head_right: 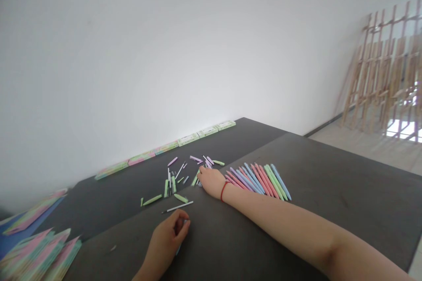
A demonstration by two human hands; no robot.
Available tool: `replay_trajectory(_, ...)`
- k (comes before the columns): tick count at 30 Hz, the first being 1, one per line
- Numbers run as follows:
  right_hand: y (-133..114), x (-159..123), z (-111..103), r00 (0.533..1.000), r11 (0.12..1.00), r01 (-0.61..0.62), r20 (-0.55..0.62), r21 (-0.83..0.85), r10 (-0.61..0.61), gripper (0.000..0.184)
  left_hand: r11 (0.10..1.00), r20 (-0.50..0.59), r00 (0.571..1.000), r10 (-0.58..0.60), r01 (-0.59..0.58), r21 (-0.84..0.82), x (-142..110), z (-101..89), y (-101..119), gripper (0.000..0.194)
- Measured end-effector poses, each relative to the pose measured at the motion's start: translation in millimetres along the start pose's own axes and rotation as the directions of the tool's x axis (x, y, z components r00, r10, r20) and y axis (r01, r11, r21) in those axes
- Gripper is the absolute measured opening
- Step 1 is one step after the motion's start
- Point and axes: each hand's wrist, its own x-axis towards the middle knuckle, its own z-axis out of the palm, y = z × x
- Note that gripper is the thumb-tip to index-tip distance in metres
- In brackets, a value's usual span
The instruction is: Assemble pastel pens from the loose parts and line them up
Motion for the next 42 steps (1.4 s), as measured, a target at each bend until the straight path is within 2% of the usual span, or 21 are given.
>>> replay_trajectory(6, -2, 16, 6, 0.995, 0.991, 0.088, 0.052, -0.102, -0.083, 0.023, 0.999, -0.06, 0.998, 0.035, -0.034, 0.018, 0, -1.0, 0, 0.01)
replay_trajectory(11, -11, 1, -12, 0.984, 0.98, 0.179, 0.031, -0.088, -0.177, 0.018, 0.994, -0.167, 0.984, 0.064, -0.077, -0.074, 2, -6.5, 0, 0.016)
replay_trajectory(13, -20, -14, -19, 0.973, 0.973, 0.228, -0.012, -0.016, -0.228, 0.017, 0.987, -0.206, 0.975, 0.082, -0.107, -0.117, 1, -8.7, 2, 0.021)
replay_trajectory(14, -26, -21, -22, 0.966, 0.963, 0.256, -0.068, 0.089, -0.25, 0.017, 0.983, -0.219, 0.971, 0.095, -0.127, -0.134, 0, -9.6, 4, 0.024)
replay_trajectory(17, -44, -44, -25, 0.954, 0.888, 0.288, -0.185, 0.359, -0.235, 0.016, 0.967, -0.234, 0.96, 0.152, -0.193, -0.164, -6, -10.2, 10, 0.027)
replay_trajectory(19, -53, -55, -23, 0.951, 0.845, 0.293, -0.225, 0.448, -0.211, 0.016, 0.957, -0.236, 0.952, 0.194, -0.236, -0.167, -11, -8.9, 16, 0.025)
replay_trajectory(23, -60, -69, -17, 0.944, 0.809, 0.305, -0.275, 0.502, -0.186, 0.015, 0.946, -0.235, 0.94, 0.245, -0.285, -0.152, -18, -4.6, 24, 0.009)
replay_trajectory(26, -58, -76, -14, 0.936, 0.801, 0.325, -0.292, 0.503, -0.196, 0.018, 0.942, -0.203, 0.937, 0.284, -0.312, -0.122, -20, -3.5, 28, 0.005)
replay_trajectory(28, -55, -80, -11, 0.942, 0.81, 0.31, -0.275, 0.498, -0.192, 0.019, 0.937, -0.193, 0.931, 0.309, -0.333, -0.107, -21, -4.5, 30, 0.006)
replay_trajectory(31, -48, -83, -8, 0.968, 0.851, 0.235, -0.19, 0.47, -0.163, 0.016, 0.923, -0.253, 0.914, 0.317, -0.359, -0.14, -22, -6.5, 34, 0.007)
replay_trajectory(33, -44, -85, -5, 0.982, 0.873, 0.182, -0.135, 0.452, -0.135, 0.017, 0.911, -0.317, 0.913, 0.256, -0.338, -0.237, -24, -4.9, 38, 0.009)
replay_trajectory(35, -39, -86, -4, 0.989, 0.885, 0.142, -0.1, 0.443, -0.109, 0.019, 0.878, -0.318, 0.939, 0.13, -0.258, -0.404, -28, 1.2, 45, 0.013)
replay_trajectory(37, -35, -88, -3, 0.993, 0.888, 0.116, -0.068, 0.446, -0.096, 0.022, 0.799, -0.228, 0.973, 0.016, -0.15, -0.582, -32, 12.0, 51, 0.018)
replay_trajectory(39, -34, -91, -4, 0.994, 0.885, 0.111, -0.038, 0.453, -0.105, 0.022, 0.707, -0.142, 0.99, -0.016, -0.089, -0.701, -36, 24.6, 54, 0.024)
replay_trajectory(40, -33, -92, -4, 0.992, 0.878, 0.126, -0.029, 0.461, -0.127, 0.023, 0.686, -0.105, 0.994, -0.009, -0.071, -0.724, -38, 30.3, 54, 0.027)
replay_trajectory(42, -33, -93, -4, 0.98, 0.863, 0.186, -0.025, 0.47, -0.198, 0.027, 0.706, -0.054, 0.998, 0.012, -0.047, -0.707, -39, 38.3, 49, 0.03)
